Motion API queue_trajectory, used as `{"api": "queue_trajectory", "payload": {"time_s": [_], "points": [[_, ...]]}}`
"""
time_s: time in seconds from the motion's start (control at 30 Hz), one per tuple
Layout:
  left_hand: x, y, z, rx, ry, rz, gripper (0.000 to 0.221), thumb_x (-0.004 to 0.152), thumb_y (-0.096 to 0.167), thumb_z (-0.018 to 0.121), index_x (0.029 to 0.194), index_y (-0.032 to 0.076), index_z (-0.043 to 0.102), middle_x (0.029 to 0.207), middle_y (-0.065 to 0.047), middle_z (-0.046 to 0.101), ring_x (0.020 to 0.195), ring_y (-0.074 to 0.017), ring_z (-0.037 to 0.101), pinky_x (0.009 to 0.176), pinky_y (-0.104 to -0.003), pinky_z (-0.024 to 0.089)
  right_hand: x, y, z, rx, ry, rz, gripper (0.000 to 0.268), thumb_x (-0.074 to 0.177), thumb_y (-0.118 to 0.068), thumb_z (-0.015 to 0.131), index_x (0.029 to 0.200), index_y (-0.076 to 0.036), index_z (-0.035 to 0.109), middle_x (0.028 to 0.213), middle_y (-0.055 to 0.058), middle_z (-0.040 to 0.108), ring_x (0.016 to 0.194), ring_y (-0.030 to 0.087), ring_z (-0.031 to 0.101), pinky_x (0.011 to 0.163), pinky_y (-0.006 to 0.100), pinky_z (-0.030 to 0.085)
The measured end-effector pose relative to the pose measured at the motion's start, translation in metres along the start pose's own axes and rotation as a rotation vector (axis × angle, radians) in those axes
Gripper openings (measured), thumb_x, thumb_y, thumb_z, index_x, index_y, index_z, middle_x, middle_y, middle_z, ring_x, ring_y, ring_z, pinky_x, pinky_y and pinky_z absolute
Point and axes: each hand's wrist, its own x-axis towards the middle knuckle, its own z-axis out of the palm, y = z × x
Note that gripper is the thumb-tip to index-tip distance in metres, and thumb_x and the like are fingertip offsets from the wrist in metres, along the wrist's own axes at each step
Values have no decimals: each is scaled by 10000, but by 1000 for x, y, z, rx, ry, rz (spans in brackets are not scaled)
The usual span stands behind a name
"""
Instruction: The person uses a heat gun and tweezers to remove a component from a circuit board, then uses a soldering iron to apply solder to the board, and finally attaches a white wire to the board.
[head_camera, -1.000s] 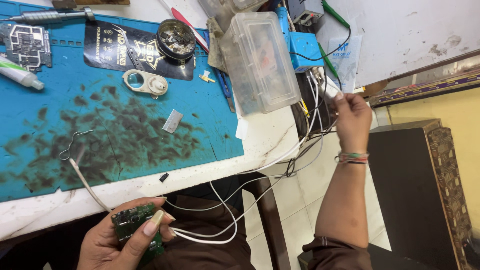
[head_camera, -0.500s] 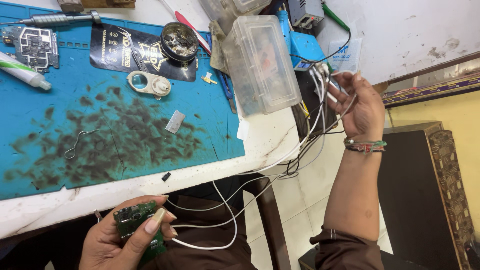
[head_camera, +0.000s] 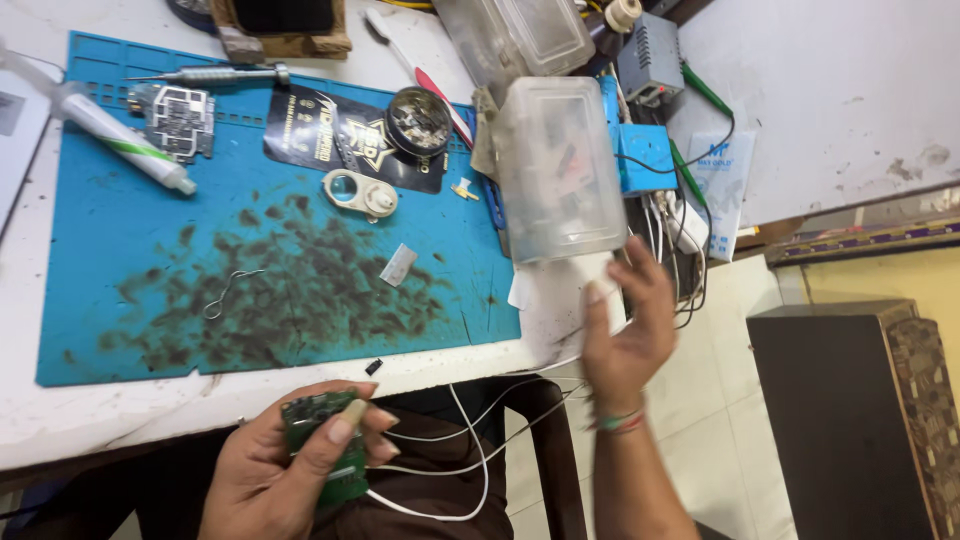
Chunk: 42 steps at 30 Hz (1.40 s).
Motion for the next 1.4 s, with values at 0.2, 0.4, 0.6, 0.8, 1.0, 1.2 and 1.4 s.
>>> {"api": "queue_trajectory", "payload": {"time_s": [0.2, 0.4, 0.6, 0.8, 1.0, 1.2, 1.4], "points": [[1, 19, 15, -23, -88, 86, 335, 927, 92, 633, 1218, -60, 702, 1029, -223, 821, 879, -259, 796, 799, -404, 668, -11, -68, 41, -78, -30, -31, 366, 917, -93, 758, 1245, -21, 613, 1493, 207, 558, 1338, 329, 563, 1167, 432, 454], [2, 24, 13, 60, 5, 32, 330, 918, 107, 624, 1199, -42, 712, 971, -220, 820, 845, -271, 801, 759, -417, 677, 8, -71, 52, -329, -124, -97, 826, 806, -300, 895, 1439, -13, 447, 1569, 264, 402, 1449, 449, 412, 1200, 529, 340], [1, 17, 14, 61, 67, -9, 330, 914, 109, 616, 1196, -38, 703, 944, -227, 815, 825, -275, 805, 751, -417, 674, 24, -51, 51, -369, -86, 82, 1013, 738, -361, 952, 1489, 6, 380, 1461, 252, 506, 1360, 394, 506, 1142, 476, 414], [3, 21, 11, 33, 35, 27, 335, 926, 108, 600, 1214, -36, 696, 976, -216, 815, 835, -260, 792, 766, -407, 673, 13, -35, 36, -153, -17, 332, 1021, 775, -291, 933, 1521, 36, 318, 1390, 225, 609, 1213, 300, 683, 1009, 376, 564], [5, 17, 18, -56, -159, 85, 334, 939, 82, 621, 1231, -65, 694, 1086, -227, 817, 919, -256, 799, 824, -391, 663, -8, -17, 35, -101, 15, 282, 1131, 825, -232, 907, 1625, 34, 153, 1602, 261, 358, 1478, 359, 413, 1222, 445, 359], [-7, 47, 45, 263, -550, 531, 315, 984, 36, 647, 1285, -55, 663, 1149, -153, 792, 1010, -201, 765, 899, -332, 630, -24, -37, 33, -100, 113, -108, 909, 943, -167, 787, 1660, -116, 230, 1688, 114, 214, 1616, 265, 190, 1333, 445, 159], [-12, 44, 50, 316, -753, 558, 337, 994, 84, 629, 1300, -57, 653, 1149, -173, 781, 983, -207, 757, 870, -336, 628, -39, -63, 53, 12, 15, -198, 822, 910, -137, 766, 1590, -142, 303, 1682, 101, 303, 1575, 264, 274, 1324, 468, 197]]}}
